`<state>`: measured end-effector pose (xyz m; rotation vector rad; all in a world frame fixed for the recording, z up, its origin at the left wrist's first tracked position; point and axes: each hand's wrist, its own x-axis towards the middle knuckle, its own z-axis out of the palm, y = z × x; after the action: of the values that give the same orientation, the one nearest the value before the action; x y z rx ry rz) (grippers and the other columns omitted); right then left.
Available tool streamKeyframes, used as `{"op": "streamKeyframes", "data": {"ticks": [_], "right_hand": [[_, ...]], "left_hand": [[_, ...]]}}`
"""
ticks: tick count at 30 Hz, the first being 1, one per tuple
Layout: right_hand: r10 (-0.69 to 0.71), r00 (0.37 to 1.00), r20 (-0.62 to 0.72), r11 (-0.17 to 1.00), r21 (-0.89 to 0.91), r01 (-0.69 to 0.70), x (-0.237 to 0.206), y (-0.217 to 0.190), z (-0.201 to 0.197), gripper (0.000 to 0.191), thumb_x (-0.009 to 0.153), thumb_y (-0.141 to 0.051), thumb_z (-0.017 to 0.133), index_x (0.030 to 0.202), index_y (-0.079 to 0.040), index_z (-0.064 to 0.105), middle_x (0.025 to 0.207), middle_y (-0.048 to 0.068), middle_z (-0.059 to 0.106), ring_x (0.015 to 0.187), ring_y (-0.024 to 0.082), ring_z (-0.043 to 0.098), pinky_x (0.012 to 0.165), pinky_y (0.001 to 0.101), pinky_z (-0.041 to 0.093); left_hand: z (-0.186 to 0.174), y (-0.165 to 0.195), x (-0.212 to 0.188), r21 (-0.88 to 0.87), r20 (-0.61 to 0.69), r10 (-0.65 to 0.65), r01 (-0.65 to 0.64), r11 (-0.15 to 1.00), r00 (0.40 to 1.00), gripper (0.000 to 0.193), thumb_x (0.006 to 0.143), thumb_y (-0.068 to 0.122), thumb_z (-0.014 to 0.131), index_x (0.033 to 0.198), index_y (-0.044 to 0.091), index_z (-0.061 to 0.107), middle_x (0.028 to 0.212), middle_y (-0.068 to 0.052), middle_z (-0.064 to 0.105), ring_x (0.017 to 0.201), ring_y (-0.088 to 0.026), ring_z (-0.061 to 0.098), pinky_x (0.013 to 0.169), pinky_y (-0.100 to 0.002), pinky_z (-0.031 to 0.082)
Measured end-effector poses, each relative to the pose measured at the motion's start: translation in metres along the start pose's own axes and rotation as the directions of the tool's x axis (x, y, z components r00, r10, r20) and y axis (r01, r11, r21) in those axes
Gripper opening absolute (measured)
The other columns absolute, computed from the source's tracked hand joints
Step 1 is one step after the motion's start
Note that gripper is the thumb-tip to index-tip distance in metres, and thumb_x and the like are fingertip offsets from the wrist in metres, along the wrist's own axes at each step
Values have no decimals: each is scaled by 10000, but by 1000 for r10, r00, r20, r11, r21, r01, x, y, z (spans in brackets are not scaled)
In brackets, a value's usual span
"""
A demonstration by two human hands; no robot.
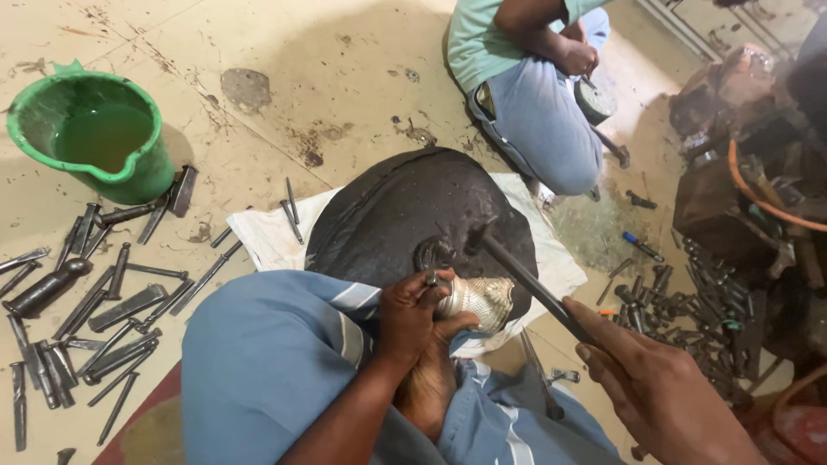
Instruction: The person sits on the floor and uses a hammer and chisel to carve a pattern into a cylindrical metal object. They repeatedly strike the chisel to shape the surface, occasionally rotating the object to work on different sections.
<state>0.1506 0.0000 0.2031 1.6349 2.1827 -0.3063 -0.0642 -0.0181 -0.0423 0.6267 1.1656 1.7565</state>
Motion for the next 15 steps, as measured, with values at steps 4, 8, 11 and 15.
{"op": "streamKeyframes", "data": {"ticks": [4, 8, 11, 15], "right_hand": [[-342, 896, -283, 925, 64, 374, -11, -44, -33, 659, 939, -195, 616, 1584, -157, 483, 1145, 135, 760, 914, 241, 789, 771, 421, 618], [-408, 829, -381, 912, -125, 391, -33, -77, -71, 795, 900, -197, 584, 1659, -102, 363, 1105, 145, 738, 909, 229, 786, 779, 404, 620], [-284, 959, 6, 915, -296, 273, -16, -77, -55, 759, 956, -127, 515, 1660, -198, 237, 1047, 90, 695, 790, 208, 743, 712, 371, 614], [-247, 950, 190, 870, -389, 304, 8, -49, -16, 764, 958, -91, 496, 1647, -253, 209, 1000, 83, 651, 650, 194, 683, 593, 337, 599]], "left_hand": [[-2, -1, 2, 56, 11, -1, 1, 998, 1000, 187, 877, 39, 709, 1044, 45, 792, 1017, -52, 824, 898, -95, 738, 824, -256, 572], [0, -4, 2, 51, -7, 18, -18, 999, 1000, 194, 883, 72, 713, 1056, 73, 801, 970, -47, 824, 863, -85, 740, 790, -250, 584], [0, -3, 1, 120, -15, 7, -5, 993, 1000, 166, 907, 87, 727, 1052, 89, 807, 884, -63, 814, 792, -94, 732, 729, -256, 575], [-3, 1, -2, 191, -8, -23, 25, 981, 1000, 185, 898, 57, 715, 1058, 93, 801, 928, -41, 816, 826, -81, 750, 748, -249, 576]]}}
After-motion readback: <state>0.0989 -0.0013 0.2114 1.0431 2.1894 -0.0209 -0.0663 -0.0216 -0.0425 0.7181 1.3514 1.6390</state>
